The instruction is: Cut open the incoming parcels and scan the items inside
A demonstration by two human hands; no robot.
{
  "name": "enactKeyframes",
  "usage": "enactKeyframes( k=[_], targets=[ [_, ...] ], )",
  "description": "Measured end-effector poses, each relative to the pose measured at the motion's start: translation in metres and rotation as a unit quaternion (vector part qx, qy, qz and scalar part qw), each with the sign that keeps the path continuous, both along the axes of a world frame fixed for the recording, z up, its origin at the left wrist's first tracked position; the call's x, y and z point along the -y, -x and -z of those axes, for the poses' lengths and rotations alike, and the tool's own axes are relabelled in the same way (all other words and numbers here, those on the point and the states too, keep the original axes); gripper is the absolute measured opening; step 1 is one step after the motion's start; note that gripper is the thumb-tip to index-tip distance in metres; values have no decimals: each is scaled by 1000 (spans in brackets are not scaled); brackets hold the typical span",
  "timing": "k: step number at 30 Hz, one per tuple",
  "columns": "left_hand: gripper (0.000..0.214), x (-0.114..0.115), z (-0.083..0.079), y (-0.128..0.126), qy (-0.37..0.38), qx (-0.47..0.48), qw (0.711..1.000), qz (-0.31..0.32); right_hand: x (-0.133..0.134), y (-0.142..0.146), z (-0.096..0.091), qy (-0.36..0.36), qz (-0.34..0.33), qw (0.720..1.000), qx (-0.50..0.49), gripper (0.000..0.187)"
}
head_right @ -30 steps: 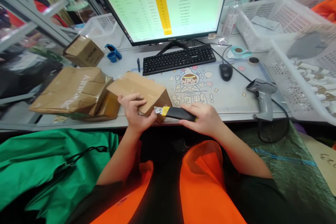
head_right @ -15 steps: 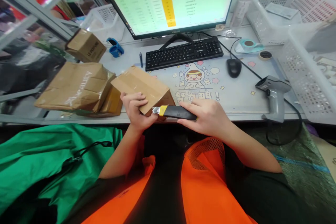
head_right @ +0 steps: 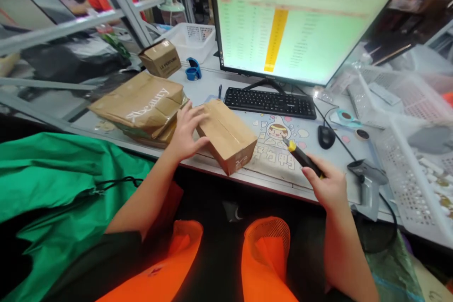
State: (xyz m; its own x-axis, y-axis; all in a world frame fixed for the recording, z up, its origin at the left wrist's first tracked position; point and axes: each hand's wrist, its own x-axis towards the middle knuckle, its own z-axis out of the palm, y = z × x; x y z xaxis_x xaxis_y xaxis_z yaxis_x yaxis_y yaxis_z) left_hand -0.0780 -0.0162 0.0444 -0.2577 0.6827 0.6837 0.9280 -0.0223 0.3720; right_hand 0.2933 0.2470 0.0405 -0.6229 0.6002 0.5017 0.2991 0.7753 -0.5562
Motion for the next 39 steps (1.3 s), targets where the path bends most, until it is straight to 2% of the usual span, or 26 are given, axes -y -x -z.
enactKeyframes(
  k=[2, 3, 7, 9, 11, 15, 21, 23, 25, 28, 30, 32, 34, 36, 38, 39],
  targets=[
    [79, 5, 2, 11, 0, 38, 999, -29, 17, 6, -18, -9, -36, 999, 11, 45],
    [78, 6, 5, 8, -12, 43, 998, -41, 29, 12, -30, -24, -63, 997, 23, 42],
    [49, 7, 18, -44, -83, -15, 988, -132, 73, 49, -79, -121, -123, 981, 92, 38],
    [38, 7, 26, -69, -114, -41, 985, -127, 85, 66, -97, -172, -126, 967, 138, 37],
    [33, 7, 31, -82, -143, -43, 983, -107, 91, 78, -109, -203, -134, 951, 191, 35],
    [33, 3, 33, -76, -155, -17, 984, -80, 98, 91, -117, -217, -127, 933, 258, 33],
    [36, -3, 38, -67, -164, -12, 984, -72, 110, 107, -122, -208, -90, 932, 282, 36],
    [37, -3, 39, -67, -147, -2, 987, -71, 96, 97, -126, -193, -77, 936, 283, 36],
    [37, -2, 40, -67, -133, 1, 989, -68, 66, 70, -127, -176, -48, 944, 276, 36],
    [34, 7, 33, -65, -147, -22, 987, -63, 9, 6, -113, -168, 54, 948, 265, 41],
    [32, 11, 20, -61, -140, -40, 988, -61, -19, -29, -89, -150, 163, 940, 258, 46],
    [33, 6, 0, -55, -91, -52, 993, -50, -33, -42, -57, -80, 229, 946, 214, 51],
    [35, -11, -27, -49, -8, -59, 998, -23, -34, -31, -21, -26, 231, 961, 151, 55],
    [29, -39, -58, -42, 96, -65, 993, 13, -26, -8, 11, -20, 200, 971, 128, 64],
    [34, -71, -86, -35, 218, -75, 972, 46, -15, 19, 30, -33, 171, 978, 113, 76],
    [34, -86, -97, -33, 267, -88, 958, 60, -8, 31, 34, -27, 151, 984, 89, 79]
  ],
)
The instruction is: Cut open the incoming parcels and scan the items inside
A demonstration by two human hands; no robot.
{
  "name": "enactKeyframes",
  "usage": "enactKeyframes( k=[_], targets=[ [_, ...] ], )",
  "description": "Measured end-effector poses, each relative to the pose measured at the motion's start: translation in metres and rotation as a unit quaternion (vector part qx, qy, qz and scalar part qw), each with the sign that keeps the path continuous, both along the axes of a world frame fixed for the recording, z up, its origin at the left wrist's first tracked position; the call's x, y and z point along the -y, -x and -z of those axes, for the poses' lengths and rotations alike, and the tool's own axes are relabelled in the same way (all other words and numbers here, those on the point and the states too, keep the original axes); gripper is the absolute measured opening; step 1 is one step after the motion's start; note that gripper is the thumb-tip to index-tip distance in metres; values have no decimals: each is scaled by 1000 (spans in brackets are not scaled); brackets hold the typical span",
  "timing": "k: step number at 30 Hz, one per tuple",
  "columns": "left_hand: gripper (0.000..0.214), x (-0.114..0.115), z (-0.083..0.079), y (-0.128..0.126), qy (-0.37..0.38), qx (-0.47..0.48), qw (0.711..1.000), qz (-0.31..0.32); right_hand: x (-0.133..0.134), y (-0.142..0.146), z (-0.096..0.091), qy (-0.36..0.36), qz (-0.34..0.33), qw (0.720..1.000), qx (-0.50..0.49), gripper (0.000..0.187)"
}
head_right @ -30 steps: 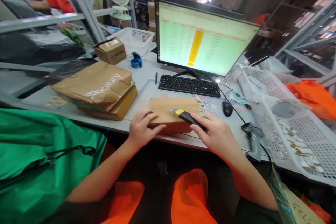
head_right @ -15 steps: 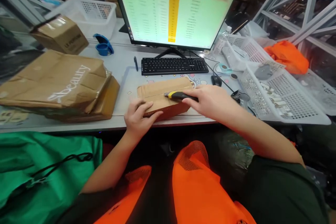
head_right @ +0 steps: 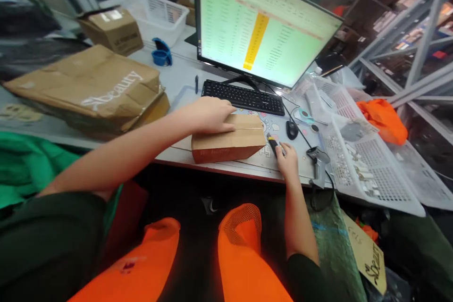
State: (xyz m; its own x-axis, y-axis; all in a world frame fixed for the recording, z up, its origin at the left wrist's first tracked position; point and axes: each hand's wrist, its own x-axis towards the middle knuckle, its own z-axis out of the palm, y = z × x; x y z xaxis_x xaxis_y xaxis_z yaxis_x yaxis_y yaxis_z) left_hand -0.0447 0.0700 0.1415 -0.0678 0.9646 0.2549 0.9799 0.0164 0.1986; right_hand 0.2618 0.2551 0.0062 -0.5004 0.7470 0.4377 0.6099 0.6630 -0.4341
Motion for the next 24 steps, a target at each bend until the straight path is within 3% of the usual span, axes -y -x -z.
enactKeyframes(
  k=[2, 5, 8, 10, 13, 17, 21, 24],
  targets=[
    [29, -25, -15, -1, 75, -27, 997, 17, 14, 24, -3, 41, -66, 994, -71, 78],
    [29, -47, -21, -16, 123, -57, 990, 27, 35, 55, -21, 112, -170, 971, -126, 71],
    [36, -50, -16, -28, 117, -92, 988, 47, 53, 74, -33, 117, -192, 968, -109, 73],
    [34, -49, -15, -23, 100, -108, 987, 62, 62, 79, -34, 112, -183, 969, -126, 73],
    [31, -51, -21, 5, 99, -45, 992, 56, 69, 78, -30, 92, -184, 965, -160, 64],
    [50, -65, -18, 43, 86, 53, 994, 44, 69, 73, -18, 86, -227, 944, -222, 48],
    [42, -77, 10, 50, 74, 34, 997, -12, 63, 61, 4, 77, -296, 906, -292, 39],
    [35, -65, 12, 44, 32, 7, 999, -29, 56, 43, 14, 39, -363, 887, -284, 31]
  ],
)
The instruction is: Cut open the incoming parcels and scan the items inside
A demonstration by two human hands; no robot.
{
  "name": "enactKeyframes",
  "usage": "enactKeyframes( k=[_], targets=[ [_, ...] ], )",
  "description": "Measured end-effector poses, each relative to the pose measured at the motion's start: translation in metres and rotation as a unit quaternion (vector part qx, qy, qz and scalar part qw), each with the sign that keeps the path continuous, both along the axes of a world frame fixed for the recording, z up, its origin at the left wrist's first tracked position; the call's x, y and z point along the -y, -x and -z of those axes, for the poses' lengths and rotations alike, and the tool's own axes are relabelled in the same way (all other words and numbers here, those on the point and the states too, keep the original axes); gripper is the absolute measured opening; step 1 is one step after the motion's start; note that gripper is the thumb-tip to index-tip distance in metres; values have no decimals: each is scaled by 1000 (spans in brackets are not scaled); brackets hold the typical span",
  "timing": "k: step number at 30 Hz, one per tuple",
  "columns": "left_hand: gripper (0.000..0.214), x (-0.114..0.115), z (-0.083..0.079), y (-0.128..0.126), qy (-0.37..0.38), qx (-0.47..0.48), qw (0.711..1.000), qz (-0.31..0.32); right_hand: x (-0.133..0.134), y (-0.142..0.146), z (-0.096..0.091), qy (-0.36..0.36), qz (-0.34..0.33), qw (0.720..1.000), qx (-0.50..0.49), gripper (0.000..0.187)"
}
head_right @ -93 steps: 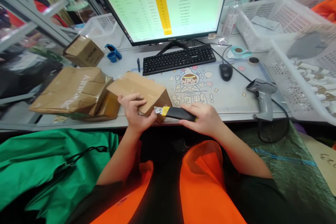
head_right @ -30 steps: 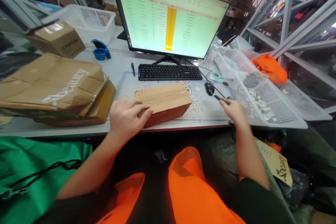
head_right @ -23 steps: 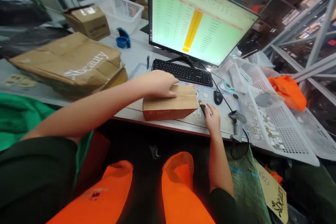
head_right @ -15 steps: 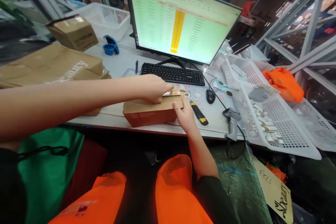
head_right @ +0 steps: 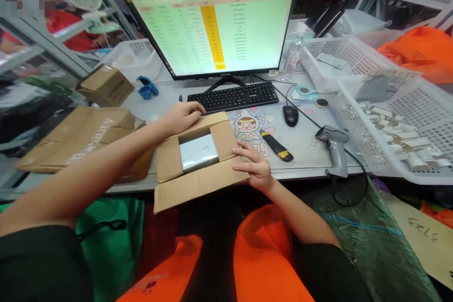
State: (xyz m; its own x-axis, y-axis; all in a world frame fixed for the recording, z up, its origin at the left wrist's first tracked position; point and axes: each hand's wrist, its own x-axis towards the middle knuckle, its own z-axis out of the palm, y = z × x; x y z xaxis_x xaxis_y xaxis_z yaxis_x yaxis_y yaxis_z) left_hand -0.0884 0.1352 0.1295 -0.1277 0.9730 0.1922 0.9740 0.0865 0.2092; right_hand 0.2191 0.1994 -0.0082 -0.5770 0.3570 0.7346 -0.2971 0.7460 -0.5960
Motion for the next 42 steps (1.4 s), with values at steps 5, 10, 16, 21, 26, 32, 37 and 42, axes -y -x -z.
enactKeyframes(
  k=[5, 10, 16, 21, 26, 32, 37, 42],
  targets=[
    [32, 80, -19, -20, -132, -96, 976, 143, -25, -27, -47, -87, -106, 989, 62, 41],
    [33, 141, 24, -38, -198, 11, 950, 242, -34, 14, -140, -132, -136, 933, 306, 33],
    [36, 157, 67, -40, -487, 72, 867, 78, -16, 59, -156, -164, -138, 884, 416, 19],
    [22, 198, 84, -34, -435, 78, 897, -1, -13, 36, -127, -49, -93, 927, 360, 11],
    [35, 208, 26, -31, -133, 34, 990, -12, -2, 38, -101, 258, -50, 962, 79, 20],
    [58, 135, -40, -66, 159, -197, 967, -20, 22, 43, -68, 495, 66, 851, -165, 29],
    [98, 113, -27, -66, 176, -223, 958, 44, 10, 28, -29, 435, 2, 895, -103, 66],
    [82, 129, -4, -24, 84, -72, 987, 114, -22, 20, 3, 216, -102, 958, 161, 159]
  ],
)
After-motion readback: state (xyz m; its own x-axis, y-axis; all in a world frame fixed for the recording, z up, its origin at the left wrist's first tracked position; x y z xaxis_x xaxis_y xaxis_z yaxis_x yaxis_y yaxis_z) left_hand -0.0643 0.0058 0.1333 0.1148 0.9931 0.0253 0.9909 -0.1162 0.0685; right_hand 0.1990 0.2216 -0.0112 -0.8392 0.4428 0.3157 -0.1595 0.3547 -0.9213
